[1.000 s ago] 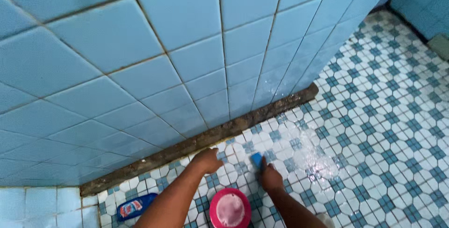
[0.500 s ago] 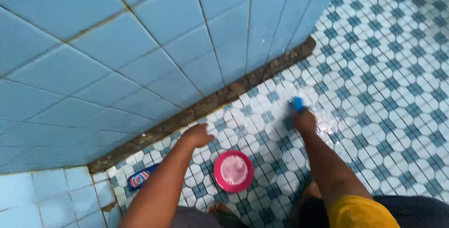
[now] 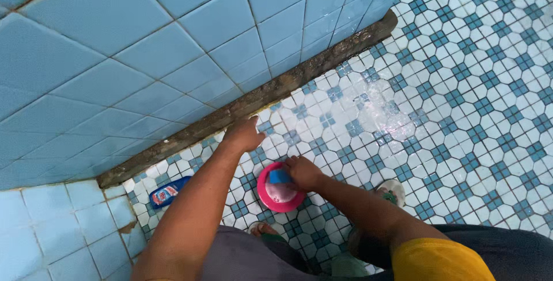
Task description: The person scrubs light blue tiled walls and the floor of a bathroom using a blue brush and soapy water from a pink bowl. They rinse the brush and pour water from a pink scoop to wash away soap residue.
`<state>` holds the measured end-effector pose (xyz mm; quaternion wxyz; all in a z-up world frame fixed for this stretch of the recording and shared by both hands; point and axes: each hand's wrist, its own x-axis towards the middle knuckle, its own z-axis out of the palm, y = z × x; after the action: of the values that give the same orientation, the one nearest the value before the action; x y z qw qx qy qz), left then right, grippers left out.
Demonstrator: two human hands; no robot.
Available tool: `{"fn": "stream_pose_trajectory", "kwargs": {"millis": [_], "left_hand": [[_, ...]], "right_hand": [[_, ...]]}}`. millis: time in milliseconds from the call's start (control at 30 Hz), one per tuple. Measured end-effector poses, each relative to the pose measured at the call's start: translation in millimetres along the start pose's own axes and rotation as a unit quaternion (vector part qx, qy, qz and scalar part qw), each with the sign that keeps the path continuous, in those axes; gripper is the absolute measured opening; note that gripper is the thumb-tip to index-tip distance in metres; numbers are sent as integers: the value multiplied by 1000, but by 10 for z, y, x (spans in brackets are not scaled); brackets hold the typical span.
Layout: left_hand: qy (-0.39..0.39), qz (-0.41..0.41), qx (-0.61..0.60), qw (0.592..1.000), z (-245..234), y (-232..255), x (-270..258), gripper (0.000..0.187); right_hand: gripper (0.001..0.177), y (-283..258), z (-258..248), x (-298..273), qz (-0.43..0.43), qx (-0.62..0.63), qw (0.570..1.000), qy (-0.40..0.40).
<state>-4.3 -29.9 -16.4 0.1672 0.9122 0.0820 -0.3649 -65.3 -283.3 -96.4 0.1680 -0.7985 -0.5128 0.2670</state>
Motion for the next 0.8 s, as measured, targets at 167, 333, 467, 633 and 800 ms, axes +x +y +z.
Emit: {"fn": "stream_pose_trajectory", "kwargs": {"millis": [167,333,467,633,800], "left_hand": [[-5,-13,26,1000,-6,63,-21,80],[-17,-19,18,1000,-6,81,16,81],[-9,-15,4,1000,15,41,55,83],[17,17,29,999,32,24,106,81],[4,12,11,1000,87,0,190,83]], "right_hand": [[56,17,460,-29,-40,-42,997,42],[39,26,455,-68,-75,-29,996,47],[46,364,150,-19,-11,180,967,178],[36,1360,-231,-41,237,170,891,348],[21,2486,-509,-909,428,59,781,451]]}}
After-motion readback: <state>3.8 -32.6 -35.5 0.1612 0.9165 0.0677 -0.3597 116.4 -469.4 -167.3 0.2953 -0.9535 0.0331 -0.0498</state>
